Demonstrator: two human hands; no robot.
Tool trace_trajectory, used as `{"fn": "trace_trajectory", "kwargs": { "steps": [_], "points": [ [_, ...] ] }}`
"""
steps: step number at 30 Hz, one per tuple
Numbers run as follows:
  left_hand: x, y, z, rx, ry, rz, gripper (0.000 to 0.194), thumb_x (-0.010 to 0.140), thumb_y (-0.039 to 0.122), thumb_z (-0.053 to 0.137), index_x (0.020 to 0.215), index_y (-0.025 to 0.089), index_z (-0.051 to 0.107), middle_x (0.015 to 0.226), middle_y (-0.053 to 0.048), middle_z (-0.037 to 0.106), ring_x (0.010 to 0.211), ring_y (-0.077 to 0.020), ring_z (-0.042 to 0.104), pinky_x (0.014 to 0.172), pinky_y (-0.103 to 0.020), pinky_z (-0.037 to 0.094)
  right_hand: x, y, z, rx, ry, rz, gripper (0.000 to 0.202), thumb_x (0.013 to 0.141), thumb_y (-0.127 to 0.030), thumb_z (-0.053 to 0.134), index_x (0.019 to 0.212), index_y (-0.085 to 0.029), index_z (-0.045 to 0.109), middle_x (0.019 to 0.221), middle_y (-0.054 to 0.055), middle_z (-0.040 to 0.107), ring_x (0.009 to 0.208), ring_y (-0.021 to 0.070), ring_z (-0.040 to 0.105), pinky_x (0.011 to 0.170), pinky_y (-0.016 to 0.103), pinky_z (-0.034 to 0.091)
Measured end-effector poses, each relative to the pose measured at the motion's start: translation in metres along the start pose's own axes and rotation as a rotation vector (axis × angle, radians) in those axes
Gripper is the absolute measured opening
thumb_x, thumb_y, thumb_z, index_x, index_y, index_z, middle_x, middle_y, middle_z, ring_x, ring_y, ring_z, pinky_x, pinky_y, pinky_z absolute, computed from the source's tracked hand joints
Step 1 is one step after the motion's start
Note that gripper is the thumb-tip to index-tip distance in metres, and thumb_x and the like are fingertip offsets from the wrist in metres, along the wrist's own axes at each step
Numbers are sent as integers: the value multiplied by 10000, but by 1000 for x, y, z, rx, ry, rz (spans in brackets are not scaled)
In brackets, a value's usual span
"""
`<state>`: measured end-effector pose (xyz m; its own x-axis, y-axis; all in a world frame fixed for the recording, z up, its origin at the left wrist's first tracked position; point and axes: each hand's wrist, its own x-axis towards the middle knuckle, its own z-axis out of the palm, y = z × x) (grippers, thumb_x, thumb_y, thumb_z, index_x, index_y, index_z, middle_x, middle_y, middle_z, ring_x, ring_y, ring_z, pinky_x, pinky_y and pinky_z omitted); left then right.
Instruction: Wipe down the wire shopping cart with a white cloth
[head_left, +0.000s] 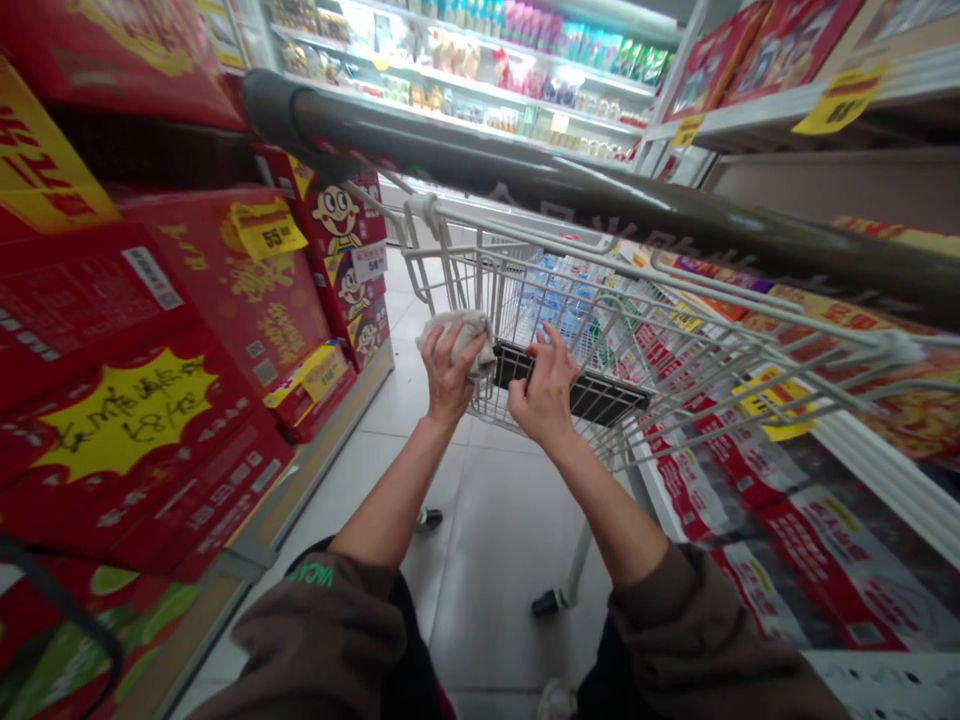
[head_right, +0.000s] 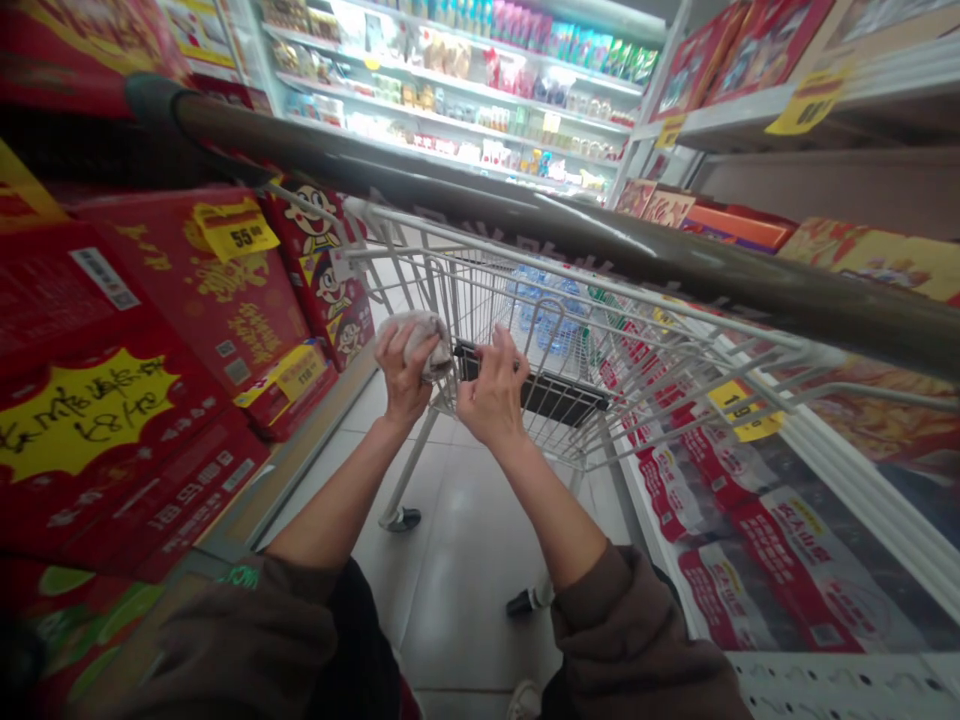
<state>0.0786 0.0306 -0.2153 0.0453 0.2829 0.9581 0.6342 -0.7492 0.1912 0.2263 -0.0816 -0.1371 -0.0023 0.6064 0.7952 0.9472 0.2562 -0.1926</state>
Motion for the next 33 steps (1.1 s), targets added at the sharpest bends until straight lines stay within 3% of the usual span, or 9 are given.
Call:
{"fn": "trace_trajectory", "kwargs": {
  "steps": [2, 4, 12, 17, 24, 29, 33],
  "points": [
    [13, -3, 2, 20, 22, 17, 402, 991, 185, 507, 1345, 292, 664, 1582, -58, 478, 1575, -280, 222, 1297, -560, 227, 4, -1, 2, 112, 53, 74, 462, 751, -97, 470, 1203, -192, 465, 1526, 233, 488, 1502, 280, 420, 1169, 515, 348],
    [16, -5, 9, 33, -26, 44, 394, 1011, 203, 490, 1353, 300, 660, 1595, -41, 469, 1582, -272, 194, 1301, -559, 219, 6, 0, 3, 216, 40, 122, 483, 748, -107, 459, 1218, -212, 426, 1503, 210, 514, 1433, 254, 497, 1169, 500, 365],
    [-50, -9, 30, 68, -172, 21, 522, 955, 70, 456, 1369, 313, 661, 1535, -40, 544, 1515, -279, 321, 1233, -530, 361, 14, 5, -5, 256, -152, 128, 463, 719, -194, 483, 1177, -222, 428, 1366, 164, 606, 1365, 286, 531, 1149, 516, 323],
    [-47, -5, 22, 61, -239, -22, 630, 864, -11, 476, 1384, 300, 649, 1539, -53, 537, 1512, -300, 332, 1230, -565, 358, 27, 14, -1, 364, -164, 159, 452, 714, -213, 463, 1158, -252, 390, 1436, 157, 572, 1335, 294, 571, 1103, 562, 319],
    [-12, 10, 1, 27, -122, 47, 598, 899, 31, 478, 1404, 319, 616, 1546, -46, 517, 1522, -276, 300, 1260, -543, 318, 21, 16, -3, 394, -119, 190, 408, 713, -234, 467, 1117, -246, 408, 1436, 156, 570, 1366, 295, 544, 1089, 541, 318],
    [-24, 41, -3, 43, 22, 6, 415, 1019, 157, 436, 1349, 300, 643, 1520, -72, 511, 1536, -255, 291, 1254, -521, 348, 0, 7, -14, 197, -74, 158, 469, 728, -189, 475, 1193, -221, 419, 1473, 176, 548, 1361, 273, 548, 1102, 508, 291],
    [-26, 56, 6, 75, 87, -132, 300, 1014, 215, 532, 1260, 302, 681, 1583, -74, 439, 1606, -294, 130, 1284, -606, 268, -19, 5, -24, -29, -119, 94, 622, 789, -141, 455, 1405, -135, 371, 1339, 194, 627, 1223, 274, 619, 1147, 527, 209]
  ]
}}
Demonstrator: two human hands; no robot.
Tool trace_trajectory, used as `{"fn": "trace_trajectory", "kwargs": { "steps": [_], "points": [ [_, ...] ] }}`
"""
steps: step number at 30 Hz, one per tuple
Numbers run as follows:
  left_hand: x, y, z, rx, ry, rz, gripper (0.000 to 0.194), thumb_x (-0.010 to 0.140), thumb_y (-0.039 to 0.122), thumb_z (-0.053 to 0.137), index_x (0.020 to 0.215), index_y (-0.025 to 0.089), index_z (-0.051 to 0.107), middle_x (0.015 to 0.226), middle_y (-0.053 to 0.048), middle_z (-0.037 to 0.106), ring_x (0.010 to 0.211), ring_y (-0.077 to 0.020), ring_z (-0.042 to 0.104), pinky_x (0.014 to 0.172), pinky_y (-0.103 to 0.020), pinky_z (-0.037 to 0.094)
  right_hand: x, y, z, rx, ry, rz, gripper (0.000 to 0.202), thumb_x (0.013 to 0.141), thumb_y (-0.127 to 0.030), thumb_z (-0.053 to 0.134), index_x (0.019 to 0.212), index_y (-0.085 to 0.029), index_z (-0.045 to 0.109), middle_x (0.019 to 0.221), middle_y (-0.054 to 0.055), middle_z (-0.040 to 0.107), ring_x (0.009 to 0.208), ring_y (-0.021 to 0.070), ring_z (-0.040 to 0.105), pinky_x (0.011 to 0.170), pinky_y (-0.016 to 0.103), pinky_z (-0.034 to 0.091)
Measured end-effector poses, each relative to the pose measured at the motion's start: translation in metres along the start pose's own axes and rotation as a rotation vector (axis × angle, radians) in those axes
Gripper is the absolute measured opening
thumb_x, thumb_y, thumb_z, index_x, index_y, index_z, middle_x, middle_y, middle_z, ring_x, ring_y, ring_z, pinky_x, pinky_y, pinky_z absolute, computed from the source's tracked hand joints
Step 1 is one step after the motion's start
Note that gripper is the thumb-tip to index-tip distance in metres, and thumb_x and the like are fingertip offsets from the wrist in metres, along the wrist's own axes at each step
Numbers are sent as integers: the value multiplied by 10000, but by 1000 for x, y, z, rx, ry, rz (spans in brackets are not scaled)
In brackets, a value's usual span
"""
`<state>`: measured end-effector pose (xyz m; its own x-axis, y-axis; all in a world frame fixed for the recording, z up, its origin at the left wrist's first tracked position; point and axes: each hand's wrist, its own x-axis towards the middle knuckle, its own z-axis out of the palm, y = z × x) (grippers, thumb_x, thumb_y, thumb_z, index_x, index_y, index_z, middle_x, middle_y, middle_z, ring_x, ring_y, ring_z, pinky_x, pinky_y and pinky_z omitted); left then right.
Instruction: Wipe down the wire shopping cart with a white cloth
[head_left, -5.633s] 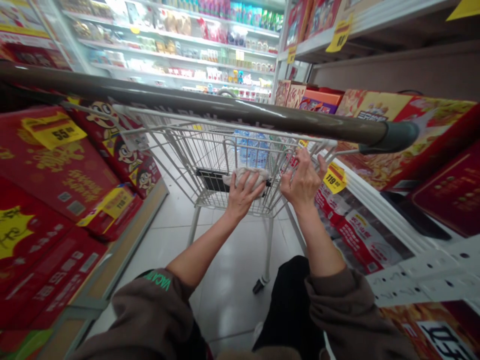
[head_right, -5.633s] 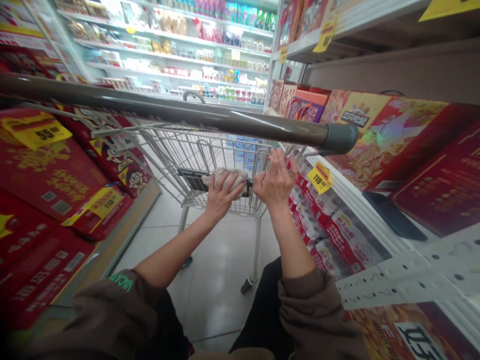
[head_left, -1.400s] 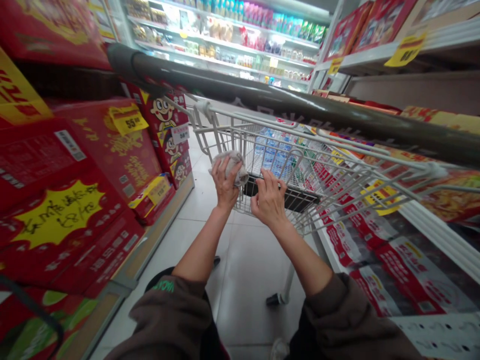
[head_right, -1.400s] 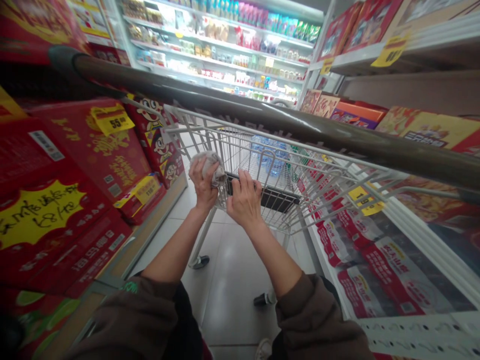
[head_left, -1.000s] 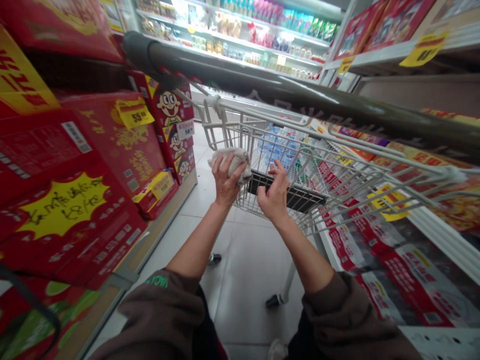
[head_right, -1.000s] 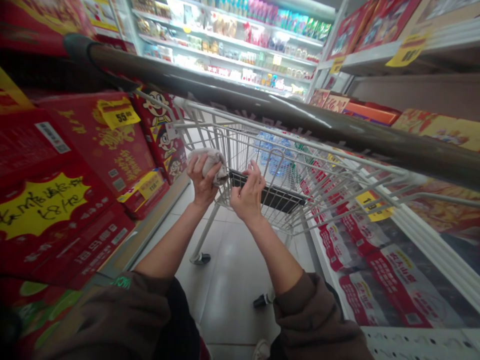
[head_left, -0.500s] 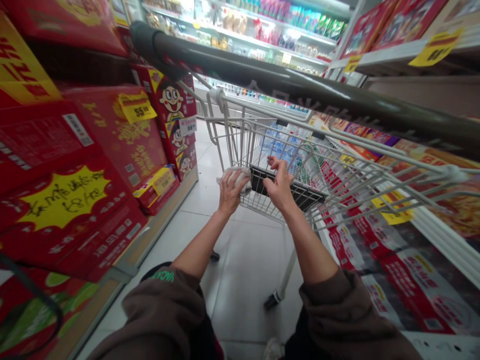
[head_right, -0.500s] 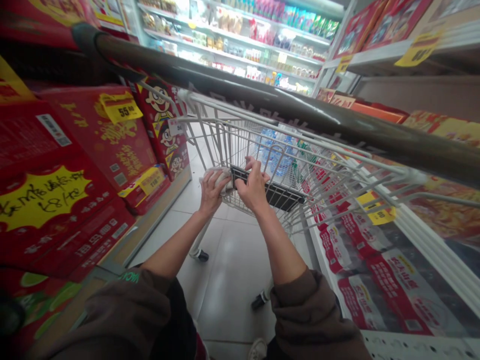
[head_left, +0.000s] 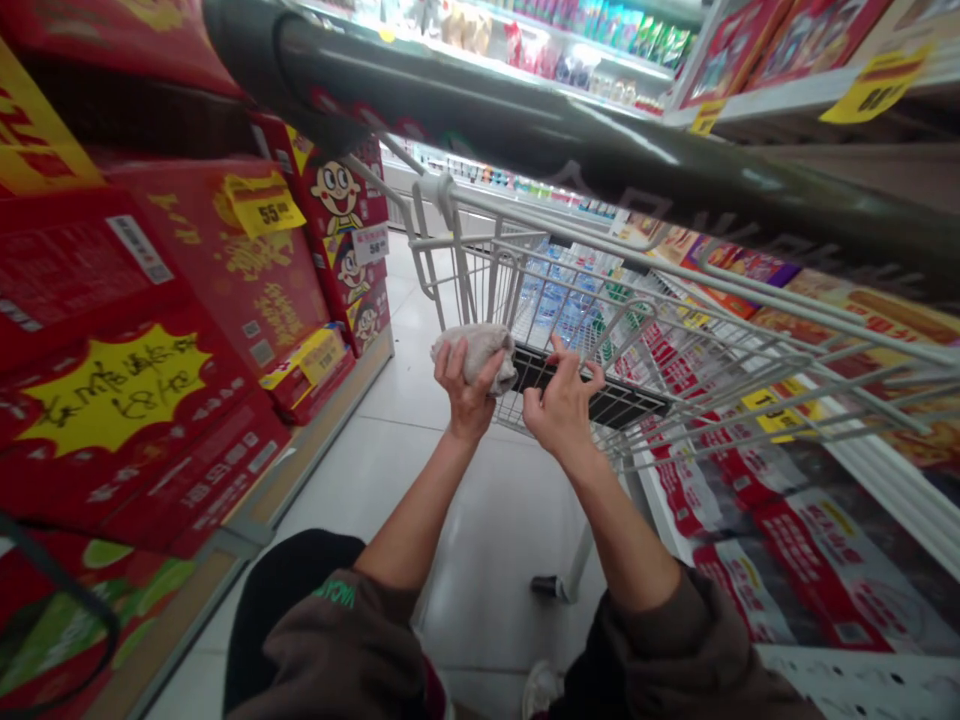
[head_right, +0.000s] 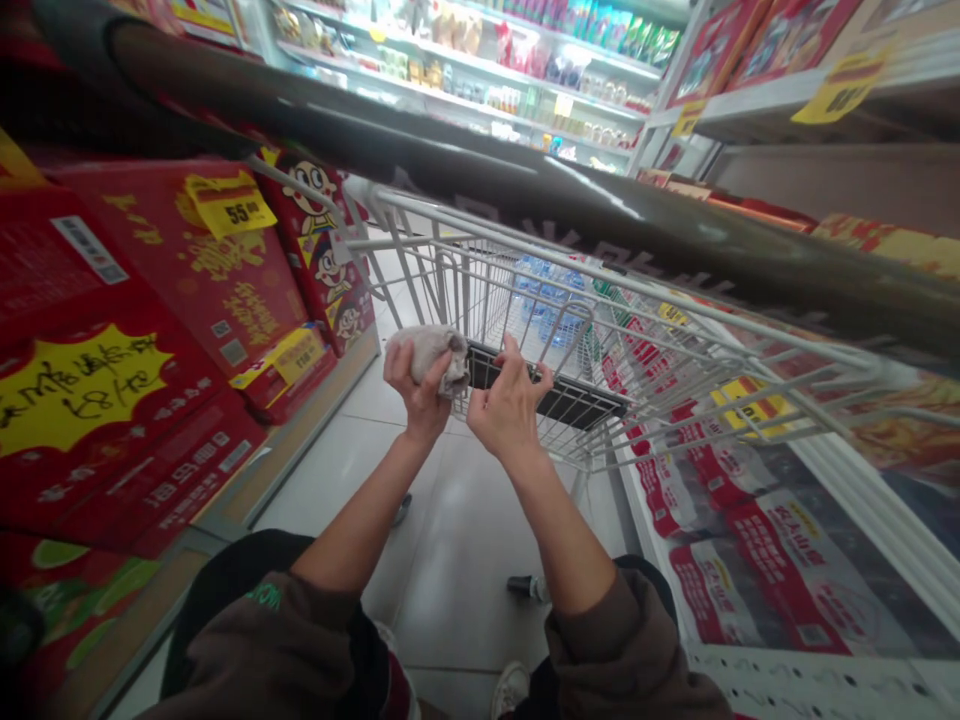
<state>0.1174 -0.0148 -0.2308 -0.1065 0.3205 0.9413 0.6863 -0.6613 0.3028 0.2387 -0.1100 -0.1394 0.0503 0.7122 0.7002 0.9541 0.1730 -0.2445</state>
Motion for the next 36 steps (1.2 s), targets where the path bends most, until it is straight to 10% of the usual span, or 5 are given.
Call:
{"fn": "trace_trajectory", "kwargs": {
  "steps": [5, 12, 20, 29, 36],
  "points": [
    [-11, -6, 19, -88, -189, -37, 529, 953, 45, 465, 1365, 333, 632, 1653, -24, 382, 1634, -304, 17, 1295, -689, 97, -11, 8, -4, -93, -74, -42, 709, 821, -132, 443, 1509, -82, 279, 1290, 195, 650, 1178, 276, 630, 1092, 487, 235],
    [-79, -16, 25, -74, -197, -29, 527, 977, 33, 353, 1319, 286, 664, 1532, -77, 514, 1602, -251, 176, 1257, -541, 359, -7, 16, -7, -119, -81, -49, 655, 811, -146, 454, 1455, -65, 371, 1221, 175, 658, 1076, 278, 639, 1031, 466, 275],
    [-18, -2, 28, -51, -217, -11, 249, 1026, 354, 552, 1199, 345, 731, 1593, -32, 458, 1621, -303, 96, 1294, -623, 247, -12, 14, -11, -102, -45, -17, 614, 800, -158, 484, 1407, -91, 419, 1191, 159, 653, 1025, 282, 639, 1027, 477, 295],
    [-89, 2, 22, -91, -221, 33, 393, 1035, 150, 438, 1223, 333, 731, 1467, -72, 554, 1574, -249, 239, 1232, -540, 402, -15, 15, -14, -44, -37, 3, 572, 785, -134, 473, 1356, -116, 448, 1274, 167, 661, 1074, 281, 650, 1045, 477, 283],
    [-21, 30, 30, -74, -90, 46, 232, 1025, 297, 564, 1155, 378, 738, 1481, -37, 565, 1597, -268, 194, 1304, -596, 241, -17, 20, -22, 7, -13, -11, 502, 800, -111, 460, 1300, -147, 480, 1266, 146, 685, 1119, 269, 650, 1108, 488, 263]
  ]
}}
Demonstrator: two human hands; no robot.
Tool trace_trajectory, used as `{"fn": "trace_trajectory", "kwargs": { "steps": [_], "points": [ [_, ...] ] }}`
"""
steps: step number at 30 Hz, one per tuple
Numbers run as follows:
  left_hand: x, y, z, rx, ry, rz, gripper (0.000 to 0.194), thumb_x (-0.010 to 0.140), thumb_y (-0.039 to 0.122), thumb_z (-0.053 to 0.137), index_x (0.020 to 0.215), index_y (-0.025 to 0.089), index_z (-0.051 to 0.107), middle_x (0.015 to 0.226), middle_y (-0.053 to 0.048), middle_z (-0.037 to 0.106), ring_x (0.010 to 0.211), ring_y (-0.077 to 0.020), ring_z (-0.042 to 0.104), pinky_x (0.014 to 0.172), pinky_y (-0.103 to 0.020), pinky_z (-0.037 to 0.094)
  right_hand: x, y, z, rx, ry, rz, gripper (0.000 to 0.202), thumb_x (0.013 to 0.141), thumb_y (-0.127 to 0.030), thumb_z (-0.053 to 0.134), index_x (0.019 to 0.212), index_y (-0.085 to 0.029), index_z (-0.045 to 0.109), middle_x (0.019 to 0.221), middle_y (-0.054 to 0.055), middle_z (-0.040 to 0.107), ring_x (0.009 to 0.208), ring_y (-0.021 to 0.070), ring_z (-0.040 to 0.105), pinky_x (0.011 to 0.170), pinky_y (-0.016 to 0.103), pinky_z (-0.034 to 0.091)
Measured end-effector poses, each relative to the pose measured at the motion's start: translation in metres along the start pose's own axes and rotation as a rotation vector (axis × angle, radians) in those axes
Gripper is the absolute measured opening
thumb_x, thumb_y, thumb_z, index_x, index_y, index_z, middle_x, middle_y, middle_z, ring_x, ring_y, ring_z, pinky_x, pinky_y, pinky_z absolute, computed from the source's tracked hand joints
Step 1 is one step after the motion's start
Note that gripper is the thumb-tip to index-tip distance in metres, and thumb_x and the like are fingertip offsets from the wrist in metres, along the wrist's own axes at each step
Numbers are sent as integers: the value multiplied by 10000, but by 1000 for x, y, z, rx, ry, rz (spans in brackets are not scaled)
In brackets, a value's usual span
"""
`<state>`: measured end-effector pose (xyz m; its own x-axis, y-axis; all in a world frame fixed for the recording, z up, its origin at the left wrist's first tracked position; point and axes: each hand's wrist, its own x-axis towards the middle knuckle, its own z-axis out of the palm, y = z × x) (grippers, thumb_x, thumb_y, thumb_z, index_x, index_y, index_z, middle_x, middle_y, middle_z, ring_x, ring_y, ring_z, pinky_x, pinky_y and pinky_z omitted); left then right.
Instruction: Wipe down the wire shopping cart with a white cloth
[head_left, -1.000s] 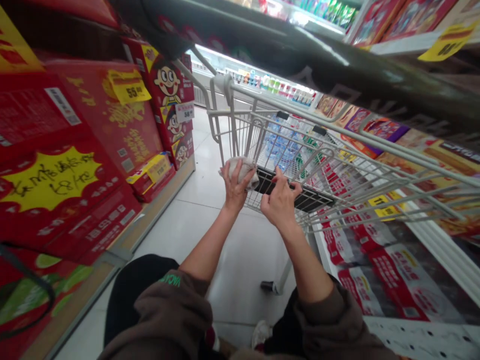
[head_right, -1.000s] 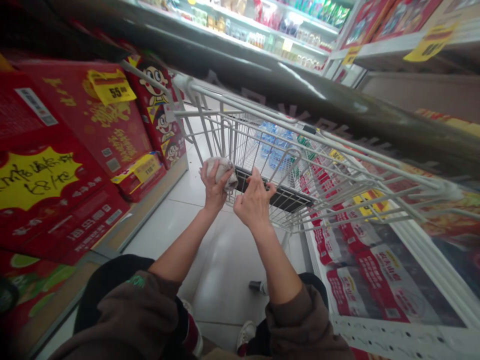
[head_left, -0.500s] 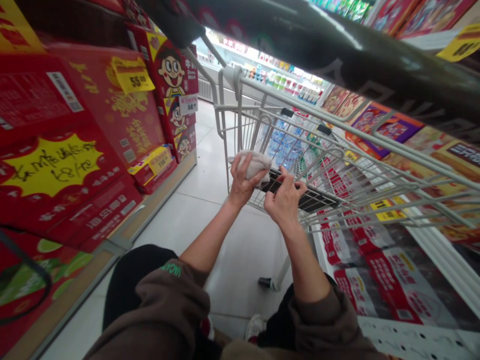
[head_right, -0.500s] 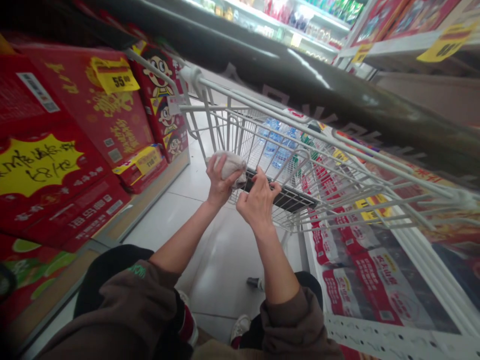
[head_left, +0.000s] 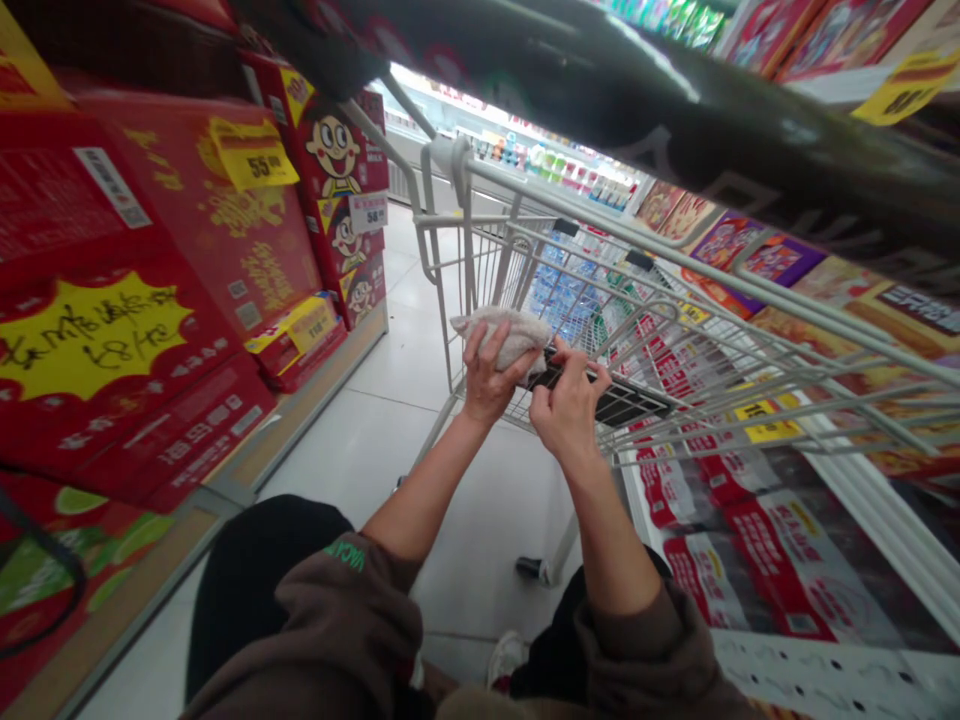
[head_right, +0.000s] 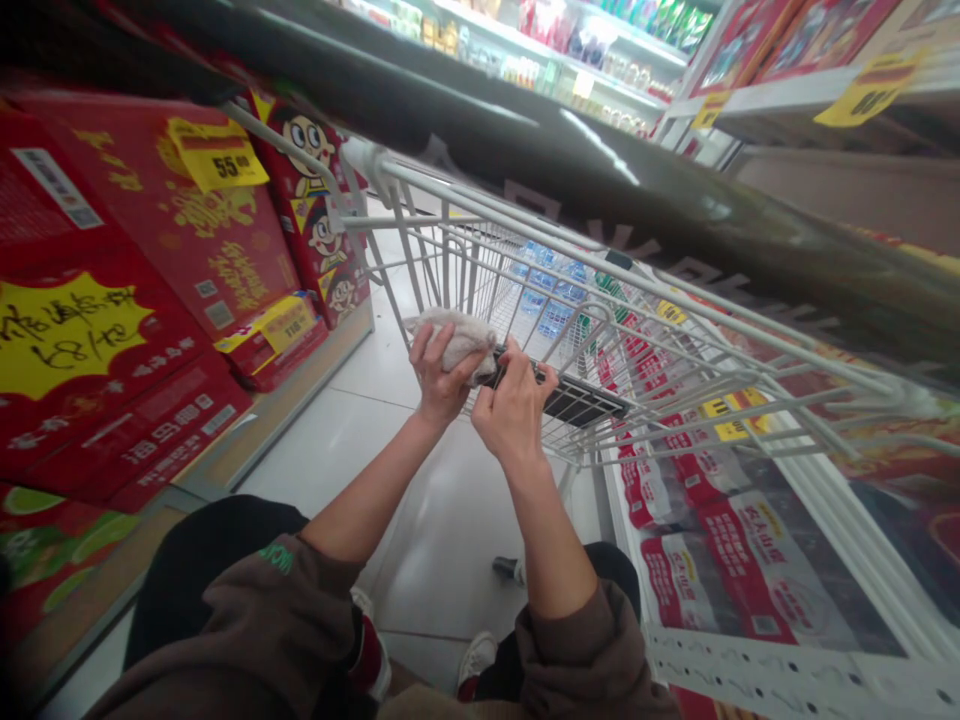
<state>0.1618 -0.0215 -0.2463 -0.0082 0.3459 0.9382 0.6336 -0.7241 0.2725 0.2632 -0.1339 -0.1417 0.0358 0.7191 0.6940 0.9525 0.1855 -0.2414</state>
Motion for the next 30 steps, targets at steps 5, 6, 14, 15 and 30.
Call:
{"fn": "trace_trajectory", "kwargs": {
  "steps": [5, 6, 14, 15, 30],
  "points": [
    [-16, -1, 14, -11, -144, -87, 245, 1047, 344, 517, 1112, 387, 749, 1367, -30, 652, 1544, -228, 316, 1328, -610, 178, -13, 9, 0, 17, 169, 47, 481, 753, -100, 473, 1220, -195, 536, 1202, 106, 710, 1059, 264, 662, 1083, 485, 290],
    [-26, -2, 15, -8, -160, -96, 258, 1052, 339, 503, 1108, 379, 752, 1350, -38, 662, 1534, -225, 335, 1325, -604, 200, -15, 11, -1, 18, 177, 61, 483, 749, -95, 469, 1217, -194, 542, 1184, 105, 713, 1058, 267, 662, 1080, 488, 295],
    [-18, 23, 17, -66, -115, -53, 212, 1028, 342, 561, 1114, 370, 752, 1335, -50, 670, 1519, -248, 370, 1322, -584, 213, -21, 24, -8, 22, 217, 96, 399, 747, -76, 447, 1108, -192, 571, 1088, 101, 744, 1011, 265, 672, 1077, 492, 308],
    [-9, 28, 20, -78, -143, -57, 202, 1023, 365, 573, 1126, 385, 746, 1343, -42, 670, 1514, -248, 383, 1330, -588, 178, -21, 25, -8, 23, 216, 108, 396, 749, -80, 447, 1107, -193, 573, 1094, 103, 742, 1015, 268, 670, 1082, 497, 306],
    [-18, 48, 34, 34, -32, -3, 240, 1053, 383, 515, 1127, 379, 744, 1284, -22, 703, 1463, -202, 437, 1326, -531, 206, -27, 45, -13, -65, 347, 144, 448, 763, -89, 448, 1175, -215, 573, 1114, 74, 738, 1091, 245, 678, 1079, 481, 306]
  ]
}}
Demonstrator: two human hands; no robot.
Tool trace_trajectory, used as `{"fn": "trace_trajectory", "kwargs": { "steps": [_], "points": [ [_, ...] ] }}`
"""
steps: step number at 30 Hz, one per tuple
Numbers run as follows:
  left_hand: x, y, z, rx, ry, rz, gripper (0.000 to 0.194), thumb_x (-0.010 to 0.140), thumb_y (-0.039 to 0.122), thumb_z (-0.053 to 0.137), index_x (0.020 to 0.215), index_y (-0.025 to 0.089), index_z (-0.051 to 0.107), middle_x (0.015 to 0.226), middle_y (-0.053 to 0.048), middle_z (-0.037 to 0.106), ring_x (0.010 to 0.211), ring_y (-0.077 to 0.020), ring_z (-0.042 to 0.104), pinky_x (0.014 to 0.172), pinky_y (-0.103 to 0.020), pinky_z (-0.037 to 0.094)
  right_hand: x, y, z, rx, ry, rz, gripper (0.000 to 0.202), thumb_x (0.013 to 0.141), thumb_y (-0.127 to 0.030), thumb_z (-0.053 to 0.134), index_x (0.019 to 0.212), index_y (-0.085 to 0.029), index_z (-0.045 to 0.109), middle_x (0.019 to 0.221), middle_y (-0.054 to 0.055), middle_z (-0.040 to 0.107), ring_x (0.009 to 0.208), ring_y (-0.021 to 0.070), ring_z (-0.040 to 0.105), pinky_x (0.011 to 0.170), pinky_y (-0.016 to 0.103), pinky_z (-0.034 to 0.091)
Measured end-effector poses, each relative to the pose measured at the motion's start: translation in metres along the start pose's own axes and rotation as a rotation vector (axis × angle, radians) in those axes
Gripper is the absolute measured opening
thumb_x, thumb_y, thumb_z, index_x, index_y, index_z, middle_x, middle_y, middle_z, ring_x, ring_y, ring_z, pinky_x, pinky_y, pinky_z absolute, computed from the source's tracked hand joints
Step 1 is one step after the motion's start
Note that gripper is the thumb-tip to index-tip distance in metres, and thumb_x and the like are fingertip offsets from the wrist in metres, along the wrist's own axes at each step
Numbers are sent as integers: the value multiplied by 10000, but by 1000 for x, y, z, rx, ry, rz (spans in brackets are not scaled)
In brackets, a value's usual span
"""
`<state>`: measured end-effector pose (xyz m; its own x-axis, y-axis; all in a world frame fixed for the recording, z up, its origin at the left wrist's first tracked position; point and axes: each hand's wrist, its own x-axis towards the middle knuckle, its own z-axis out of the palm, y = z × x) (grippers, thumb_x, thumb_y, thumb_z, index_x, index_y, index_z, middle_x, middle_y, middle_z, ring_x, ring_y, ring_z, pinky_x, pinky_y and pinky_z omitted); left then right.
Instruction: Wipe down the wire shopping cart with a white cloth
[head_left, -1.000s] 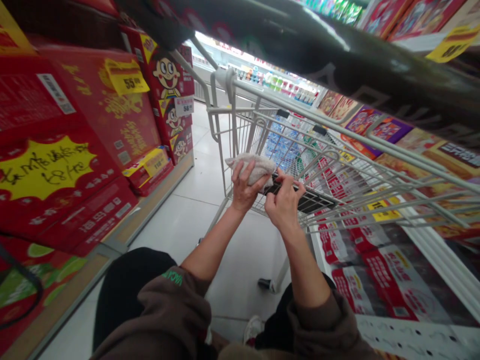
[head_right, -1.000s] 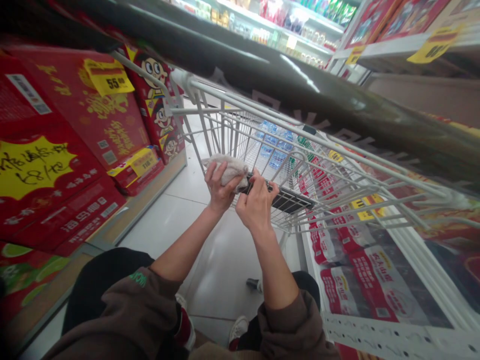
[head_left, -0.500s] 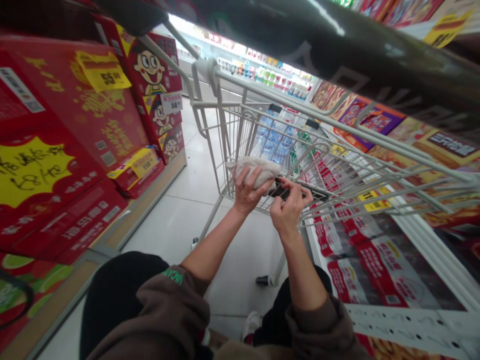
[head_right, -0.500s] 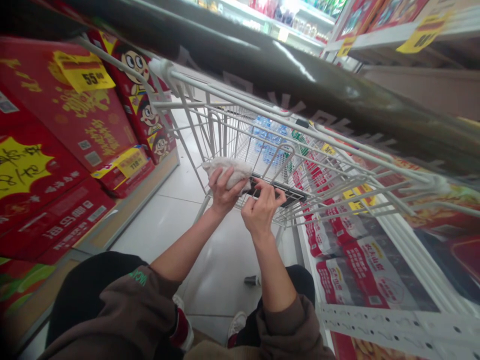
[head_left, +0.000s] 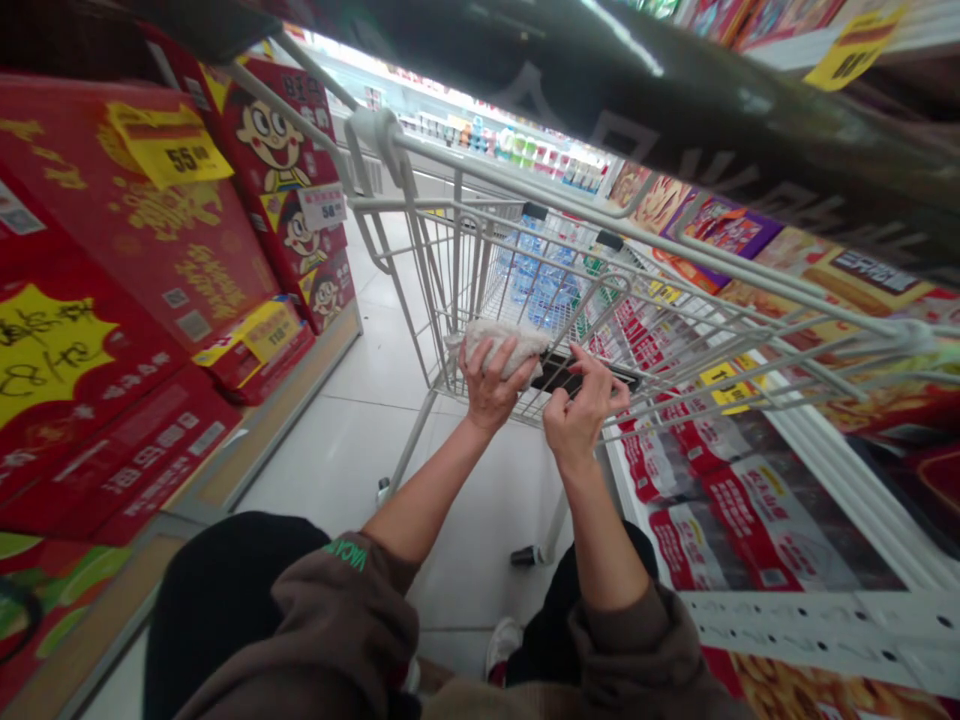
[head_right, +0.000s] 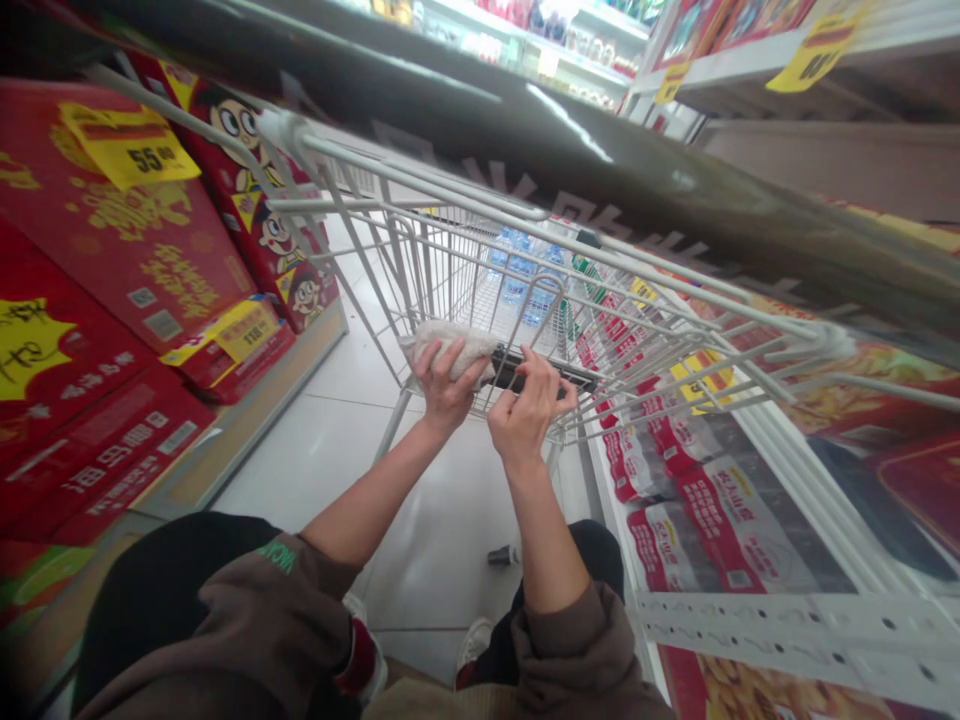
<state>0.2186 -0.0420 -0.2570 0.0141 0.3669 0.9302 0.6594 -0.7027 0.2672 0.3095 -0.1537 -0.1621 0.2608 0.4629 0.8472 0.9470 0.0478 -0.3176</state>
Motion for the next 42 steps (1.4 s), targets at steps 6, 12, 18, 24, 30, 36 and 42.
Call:
{"fn": "trace_trajectory", "kwargs": {
  "steps": [6, 12, 18, 24, 30, 36, 42],
  "points": [
    [9, 5, 12, 0, -63, 22, 244, 1048, 447, 522, 1116, 387, 748, 1250, -18, 731, 1351, -212, 556, 1332, -554, 151, -2, 6, 6, -8, 133, -10, 416, 719, -100, 459, 1115, -218, 502, 1317, 152, 667, 1259, 259, 627, 1075, 473, 327],
    [-32, -1, 8, -1, -62, 49, 291, 1078, 321, 448, 1075, 387, 731, 1214, 14, 722, 1366, -149, 515, 1322, -511, 205, -7, 15, 9, -28, -77, -5, 656, 724, -91, 442, 1372, -199, 432, 1339, 139, 666, 1187, 236, 657, 1079, 442, 283],
    [11, 25, 6, -49, -44, -16, 245, 1040, 349, 524, 1150, 348, 742, 1303, -56, 690, 1467, -234, 417, 1312, -583, 171, -5, 20, 5, -26, -78, -45, 648, 738, -80, 451, 1376, -195, 453, 1315, 130, 677, 1223, 243, 646, 1072, 424, 276],
    [-9, 14, 17, -27, -105, 10, 276, 1048, 284, 494, 1127, 350, 750, 1265, -42, 711, 1358, -221, 513, 1297, -558, 214, -13, 30, -2, 12, -6, -6, 581, 734, -68, 431, 1295, -203, 498, 1228, 95, 707, 1115, 222, 677, 1087, 444, 289],
    [-36, 17, 13, -50, -108, 8, 312, 1038, 203, 472, 1130, 315, 748, 1281, -57, 698, 1372, -244, 488, 1241, -549, 290, -16, 41, -9, 49, 13, 24, 478, 728, -70, 432, 1179, -213, 503, 1203, 87, 722, 1116, 229, 680, 1070, 474, 310],
    [34, 67, 13, -114, -143, -2, 243, 1045, 356, 528, 1185, 415, 718, 1365, -23, 667, 1442, -265, 450, 1285, -658, 63, -10, 45, -15, 37, 42, 49, 469, 737, -77, 423, 1175, -218, 509, 1186, 96, 719, 1114, 243, 676, 1085, 509, 321],
    [10, 80, 9, -42, -267, -127, 331, 1040, 246, 484, 1270, 383, 680, 1485, -33, 623, 1431, -282, 453, 1253, -625, 171, -15, 57, -22, 40, 60, 64, 463, 722, -64, 423, 1151, -217, 507, 1179, 83, 722, 1106, 229, 681, 1081, 496, 312]
  ]
}}
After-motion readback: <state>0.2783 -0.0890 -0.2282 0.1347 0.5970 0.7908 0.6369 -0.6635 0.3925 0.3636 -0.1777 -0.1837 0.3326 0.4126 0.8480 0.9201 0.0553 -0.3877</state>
